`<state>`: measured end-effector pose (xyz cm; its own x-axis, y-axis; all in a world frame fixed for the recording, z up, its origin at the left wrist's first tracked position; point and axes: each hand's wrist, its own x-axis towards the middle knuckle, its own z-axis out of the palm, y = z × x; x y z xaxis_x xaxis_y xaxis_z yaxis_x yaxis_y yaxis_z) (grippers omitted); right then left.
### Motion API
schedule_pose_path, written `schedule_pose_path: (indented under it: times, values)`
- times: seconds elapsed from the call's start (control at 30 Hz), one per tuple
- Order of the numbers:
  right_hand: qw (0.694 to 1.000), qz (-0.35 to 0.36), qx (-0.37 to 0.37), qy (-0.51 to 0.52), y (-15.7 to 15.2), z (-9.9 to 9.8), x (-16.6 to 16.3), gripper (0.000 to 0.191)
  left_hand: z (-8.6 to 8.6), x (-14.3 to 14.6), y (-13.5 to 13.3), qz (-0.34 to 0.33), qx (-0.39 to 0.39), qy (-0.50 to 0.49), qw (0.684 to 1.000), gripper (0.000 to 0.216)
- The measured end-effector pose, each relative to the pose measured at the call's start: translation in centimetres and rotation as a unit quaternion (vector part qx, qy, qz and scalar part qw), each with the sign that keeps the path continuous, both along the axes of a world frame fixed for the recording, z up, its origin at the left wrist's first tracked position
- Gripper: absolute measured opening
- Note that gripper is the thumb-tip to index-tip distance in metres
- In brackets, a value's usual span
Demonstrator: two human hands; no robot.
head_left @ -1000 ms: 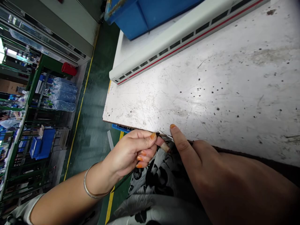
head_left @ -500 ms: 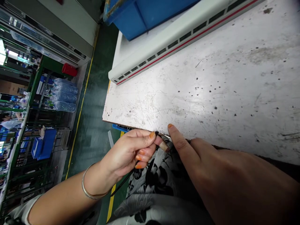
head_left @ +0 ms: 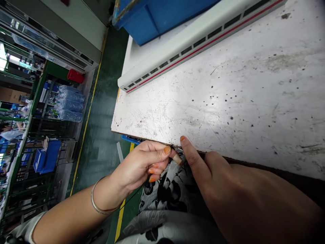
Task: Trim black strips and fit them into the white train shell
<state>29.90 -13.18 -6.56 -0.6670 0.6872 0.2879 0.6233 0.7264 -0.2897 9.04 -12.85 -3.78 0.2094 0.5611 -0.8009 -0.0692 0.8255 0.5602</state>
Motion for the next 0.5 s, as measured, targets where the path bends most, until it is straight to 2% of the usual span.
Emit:
schedule_pose_path:
  times: [0.17, 0.27, 0.37, 0.5]
  values:
    - [0.998, 0.027, -0.053, 0.025, 0.3, 0.1, 0.3, 0.073, 0.6, 0.0, -0.5, -0.068, 0.074, 0.071, 0.992, 0.028]
    - [0.996, 0.043, -0.074, 0.028, 0.5, 0.1, 0.5, 0.076, 1.4, 0.0, -0.7, -0.091, 0.129, 0.135, 0.978, 0.028]
    - [0.996, 0.045, -0.072, 0.025, 0.7, 0.0, 0.7, 0.075, 2.3, 0.1, -0.9, -0.094, 0.170, 0.155, 0.969, 0.022]
    - [0.995, 0.056, -0.073, 0.038, 0.8, -0.1, 0.7, 0.074, 3.0, -0.2, -1.3, -0.073, 0.199, 0.128, 0.969, 0.024]
